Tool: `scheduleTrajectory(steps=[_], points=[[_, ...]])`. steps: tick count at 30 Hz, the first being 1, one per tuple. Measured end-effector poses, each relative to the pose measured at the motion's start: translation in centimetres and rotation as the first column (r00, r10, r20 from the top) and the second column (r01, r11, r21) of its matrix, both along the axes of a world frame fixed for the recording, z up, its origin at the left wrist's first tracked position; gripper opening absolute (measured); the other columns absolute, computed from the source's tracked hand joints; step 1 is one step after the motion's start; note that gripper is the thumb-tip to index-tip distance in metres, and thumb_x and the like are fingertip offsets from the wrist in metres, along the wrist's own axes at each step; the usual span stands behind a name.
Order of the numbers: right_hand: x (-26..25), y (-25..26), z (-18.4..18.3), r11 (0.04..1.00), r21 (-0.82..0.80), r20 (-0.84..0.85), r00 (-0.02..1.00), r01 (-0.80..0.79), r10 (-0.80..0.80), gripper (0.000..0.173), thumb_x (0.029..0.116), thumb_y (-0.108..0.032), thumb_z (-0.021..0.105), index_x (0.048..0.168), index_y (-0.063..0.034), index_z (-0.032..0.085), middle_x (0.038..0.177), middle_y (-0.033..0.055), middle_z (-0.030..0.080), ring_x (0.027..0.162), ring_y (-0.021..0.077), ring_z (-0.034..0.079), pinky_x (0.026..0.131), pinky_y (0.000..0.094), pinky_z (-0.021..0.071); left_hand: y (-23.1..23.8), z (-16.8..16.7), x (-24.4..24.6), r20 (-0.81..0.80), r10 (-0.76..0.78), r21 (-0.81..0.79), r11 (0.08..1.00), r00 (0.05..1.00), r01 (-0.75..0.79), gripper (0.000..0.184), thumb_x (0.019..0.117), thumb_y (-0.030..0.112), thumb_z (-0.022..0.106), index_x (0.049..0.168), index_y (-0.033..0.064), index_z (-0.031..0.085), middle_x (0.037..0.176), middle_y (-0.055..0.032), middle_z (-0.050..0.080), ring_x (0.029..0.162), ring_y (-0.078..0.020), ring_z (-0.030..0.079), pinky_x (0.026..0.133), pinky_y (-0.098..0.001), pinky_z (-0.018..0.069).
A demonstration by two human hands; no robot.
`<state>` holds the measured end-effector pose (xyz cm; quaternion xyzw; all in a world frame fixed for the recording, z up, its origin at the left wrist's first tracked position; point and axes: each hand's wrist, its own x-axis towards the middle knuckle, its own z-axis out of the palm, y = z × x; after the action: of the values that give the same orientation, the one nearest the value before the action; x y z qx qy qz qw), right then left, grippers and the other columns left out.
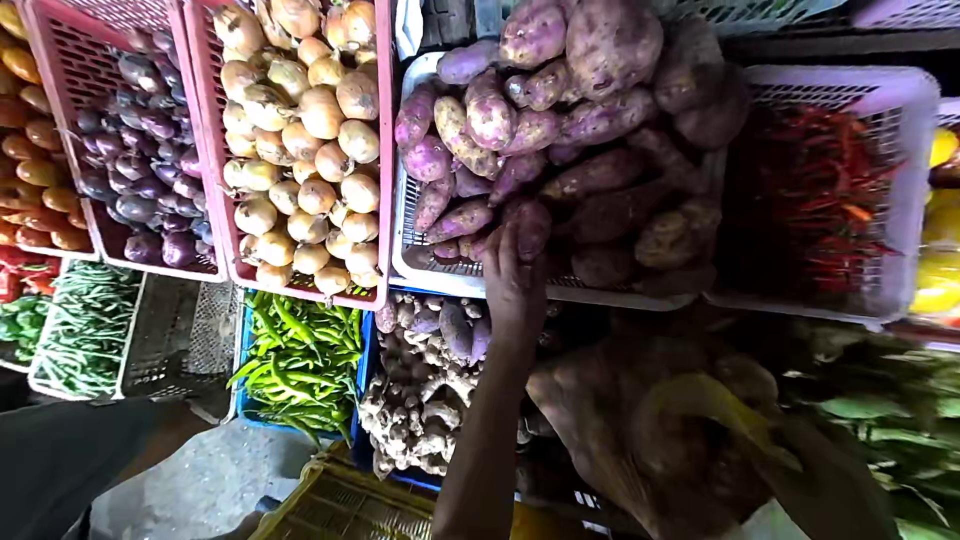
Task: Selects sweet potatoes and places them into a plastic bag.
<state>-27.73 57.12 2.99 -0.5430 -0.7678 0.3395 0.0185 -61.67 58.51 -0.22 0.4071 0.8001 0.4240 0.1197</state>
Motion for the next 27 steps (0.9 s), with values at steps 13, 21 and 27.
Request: scheduleTrajectory(steps=[13,21,27], points=[[-0.2,-0.3,0.0,0.999,0.022,-0.001,1.000,0.029,-0.029,0.049,0.0867,-0.024,0.070,0.118,0.0137,0.065,0.113,0.0406,0.062,0.108,0.0644,0.054,0.092,0.0723,0.0434,5.5,1.9,-0.5,0.015,-0.223,0.079,0.972,0.975,0.221,0.051,0.0942,0.012,0.071,0.141,0.0002,0.054,0.155,-0.0227,0.043,0.144,-0.0363,0.044,0.113,-0.0486,0.0434],[0.1,-0.7,-0.5,0.995,0.095,-0.064,0.998,0.015,-0.009,0.047,0.0857,-0.025,0.068,0.114,0.0130,0.067,0.107,0.0353,0.067,0.101,0.0603,0.058,0.090,0.0712,0.0437,6.7,2.8,-7.5,0.038,0.182,0.015,0.983,0.983,-0.182,0.094,0.0867,0.028,0.082,0.157,-0.0011,0.027,0.155,-0.0342,0.032,0.138,-0.0460,0.042,0.111,-0.0516,0.0423],[-0.1,-0.4,-0.4,0.996,0.089,-0.070,0.997,0.024,-0.018,0.046,0.0822,-0.022,0.073,0.114,0.0115,0.067,0.104,0.0360,0.066,0.100,0.0628,0.059,0.087,0.0745,0.0446,11.1,2.9,-9.0,0.073,0.248,-0.133,0.962,0.966,-0.237,0.108,0.0769,0.035,0.091,0.162,0.0135,0.028,0.160,-0.0343,0.023,0.135,-0.0453,0.047,0.104,-0.0468,0.0502]])
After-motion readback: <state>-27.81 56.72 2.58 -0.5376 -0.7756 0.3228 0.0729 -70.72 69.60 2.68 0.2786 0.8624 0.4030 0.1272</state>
